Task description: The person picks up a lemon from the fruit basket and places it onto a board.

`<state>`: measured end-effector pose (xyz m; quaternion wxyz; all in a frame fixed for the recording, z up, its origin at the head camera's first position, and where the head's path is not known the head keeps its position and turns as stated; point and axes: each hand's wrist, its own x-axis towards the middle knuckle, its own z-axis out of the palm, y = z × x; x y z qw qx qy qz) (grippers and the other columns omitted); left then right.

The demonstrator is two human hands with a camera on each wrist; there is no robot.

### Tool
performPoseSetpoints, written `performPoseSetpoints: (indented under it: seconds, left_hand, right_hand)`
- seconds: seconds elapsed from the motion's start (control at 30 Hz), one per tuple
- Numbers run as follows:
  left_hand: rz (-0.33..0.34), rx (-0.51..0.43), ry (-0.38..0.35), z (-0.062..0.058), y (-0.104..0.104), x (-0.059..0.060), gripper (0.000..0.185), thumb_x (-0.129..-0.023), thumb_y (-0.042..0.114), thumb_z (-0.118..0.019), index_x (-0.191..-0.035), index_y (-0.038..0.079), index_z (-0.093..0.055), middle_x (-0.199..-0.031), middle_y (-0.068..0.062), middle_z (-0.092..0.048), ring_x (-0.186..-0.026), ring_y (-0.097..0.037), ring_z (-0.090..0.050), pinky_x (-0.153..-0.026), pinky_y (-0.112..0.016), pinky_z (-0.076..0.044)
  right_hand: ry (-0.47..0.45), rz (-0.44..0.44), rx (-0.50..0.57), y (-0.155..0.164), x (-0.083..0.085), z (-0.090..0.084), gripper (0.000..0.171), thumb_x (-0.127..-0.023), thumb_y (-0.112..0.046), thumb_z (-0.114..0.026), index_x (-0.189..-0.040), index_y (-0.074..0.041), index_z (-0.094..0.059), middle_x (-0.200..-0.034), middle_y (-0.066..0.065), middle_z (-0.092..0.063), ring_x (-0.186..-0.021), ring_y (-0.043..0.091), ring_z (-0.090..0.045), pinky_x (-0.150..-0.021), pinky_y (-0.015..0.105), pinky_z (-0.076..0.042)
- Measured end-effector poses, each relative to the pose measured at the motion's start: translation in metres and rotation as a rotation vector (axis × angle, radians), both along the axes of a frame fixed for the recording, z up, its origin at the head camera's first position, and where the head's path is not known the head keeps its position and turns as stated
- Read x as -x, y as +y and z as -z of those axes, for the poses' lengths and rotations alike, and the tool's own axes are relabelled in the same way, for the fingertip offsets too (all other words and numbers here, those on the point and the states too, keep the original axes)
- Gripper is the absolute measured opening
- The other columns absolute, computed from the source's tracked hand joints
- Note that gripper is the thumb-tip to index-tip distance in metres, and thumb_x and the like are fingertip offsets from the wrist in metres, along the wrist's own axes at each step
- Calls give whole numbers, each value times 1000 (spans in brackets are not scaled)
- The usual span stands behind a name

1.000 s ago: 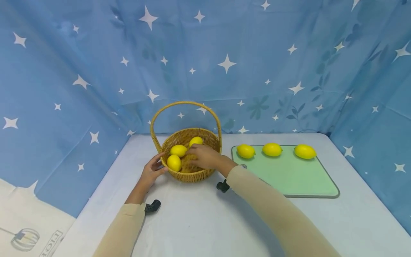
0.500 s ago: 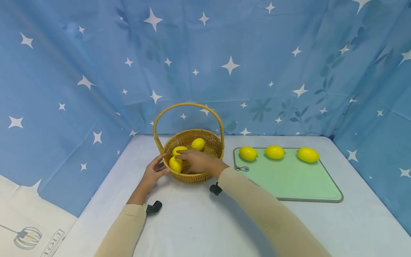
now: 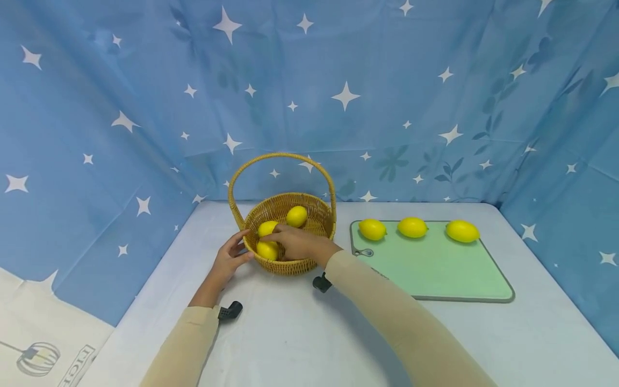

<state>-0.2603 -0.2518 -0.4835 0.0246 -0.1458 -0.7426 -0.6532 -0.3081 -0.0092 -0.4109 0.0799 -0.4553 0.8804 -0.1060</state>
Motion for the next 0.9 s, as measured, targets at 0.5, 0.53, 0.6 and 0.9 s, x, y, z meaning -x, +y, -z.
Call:
performPoseSetpoints:
  seconds: [0.5, 0.53, 0.6, 0.9]
  left_hand:
    - [-17, 10, 19, 2, 0, 1, 67, -92, 7, -68, -151, 10, -36, -159, -11, -22, -135, -39, -37, -93, -22, -46]
    - [-13, 12, 19, 2, 0, 0, 67, -92, 7, -68, -151, 10, -36, -159, -12, -21, -135, -39, -36, -93, -22, -46]
    - [-11, 10, 15, 1, 0, 0, 68, -92, 6, -68, -151, 9, -35, -159, -12, -22, -135, -39, -36, -92, -22, -46]
    - [2, -2, 13, 0, 1, -1, 68, -93, 2, -65, -152, 6, -31, -159, -14, -19, -136, -41, -32, -93, -22, -46]
  right_hand:
    - [-107, 138, 6, 7, 2, -3, 54, -87, -35, -74, -136, -20, -57, -131, -5, -57, -118, 15, -52, -100, 33, -43]
    - [-110, 134, 3, 8, 2, -3, 53, -88, -33, -72, -137, -20, -56, -134, -4, -55, -122, 16, -50, -101, 34, -42]
    - [-104, 128, -4, 11, 2, -4, 51, -90, -30, -69, -139, -20, -56, -140, -1, -51, -130, 18, -44, -105, 36, -38]
    - [-136, 160, -7, 17, 1, -4, 50, -90, -11, -65, -139, -17, -56, -130, -1, -52, -110, 12, -52, -98, 29, -44]
